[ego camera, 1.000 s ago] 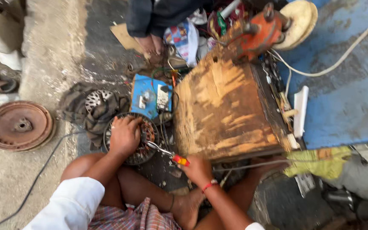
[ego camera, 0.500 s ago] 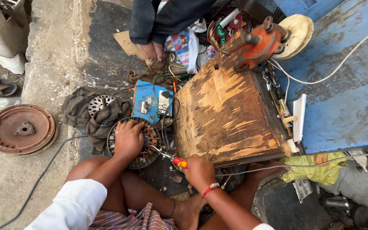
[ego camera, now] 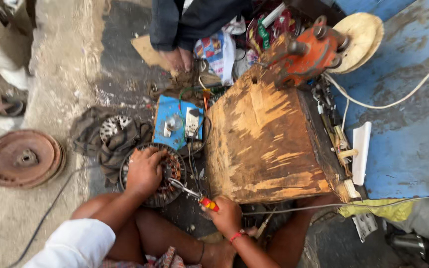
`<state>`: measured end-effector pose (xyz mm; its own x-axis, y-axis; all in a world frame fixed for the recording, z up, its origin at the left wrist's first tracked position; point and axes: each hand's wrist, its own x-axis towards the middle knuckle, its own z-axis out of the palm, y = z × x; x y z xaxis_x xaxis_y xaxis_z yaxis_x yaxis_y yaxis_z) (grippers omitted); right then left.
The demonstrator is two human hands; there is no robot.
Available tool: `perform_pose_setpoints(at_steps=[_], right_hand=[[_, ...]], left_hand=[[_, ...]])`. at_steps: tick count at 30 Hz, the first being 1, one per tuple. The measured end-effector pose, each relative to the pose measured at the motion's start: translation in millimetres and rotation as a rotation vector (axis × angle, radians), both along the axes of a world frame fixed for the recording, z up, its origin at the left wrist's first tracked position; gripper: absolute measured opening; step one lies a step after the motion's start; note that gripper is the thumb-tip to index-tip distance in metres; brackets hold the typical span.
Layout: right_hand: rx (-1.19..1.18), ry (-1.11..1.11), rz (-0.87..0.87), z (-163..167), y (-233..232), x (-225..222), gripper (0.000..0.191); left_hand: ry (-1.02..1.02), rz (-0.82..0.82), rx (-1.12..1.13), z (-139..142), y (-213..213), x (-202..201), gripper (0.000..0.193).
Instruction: The person sits on the ground holding an electric motor armature and uses pliers to grip and pull copper wire out of the armature slots, working around the part by hand and repositioning it between pulls.
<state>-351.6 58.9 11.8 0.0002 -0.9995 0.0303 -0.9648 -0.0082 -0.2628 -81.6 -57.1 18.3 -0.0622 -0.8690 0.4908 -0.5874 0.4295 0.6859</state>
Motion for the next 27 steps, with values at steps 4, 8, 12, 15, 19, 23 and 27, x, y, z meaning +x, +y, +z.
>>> perform_pose_setpoints(at_steps=[4,8,12,15,19,23,27], right_hand=[[-0.078,-0.093,-0.113,-14.6,5.7,14.8,0.04],[-0.123,-0.203,-0.027,-11.7,14.1,13.1,0.038],[0.018,-0.024,-0.04,5.9,18.7,5.0,0.043],[0.051,-0.005,0.022,19.5,15.5,5.0,0.043],[0.125,0.098,0.046,41.0,5.2,13.3,0.042],[0.22,0.286,0.025,73.5,-7.6,29.1,0.042],[0.324,0.476,0.066,108.0,-29.0,51.2,0.042]], left_hand=[[0.0,-0.098,0.045,4.0,0.0,-4.1,0.037],[0.011,-0.055,-0.019,12.7,8.1,-0.6,0.037],[-0.048,-0.034,0.038,20.0,14.0,4.2,0.036],[-0.182,0.038,-0.006,24.5,16.0,6.6,0.039],[-0.228,0.042,0.009,25.2,15.7,8.3,0.034],[-0.164,0.018,0.021,20.2,12.3,12.4,0.035],[-0.172,0.007,-0.016,15.9,7.4,16.9,0.036]])
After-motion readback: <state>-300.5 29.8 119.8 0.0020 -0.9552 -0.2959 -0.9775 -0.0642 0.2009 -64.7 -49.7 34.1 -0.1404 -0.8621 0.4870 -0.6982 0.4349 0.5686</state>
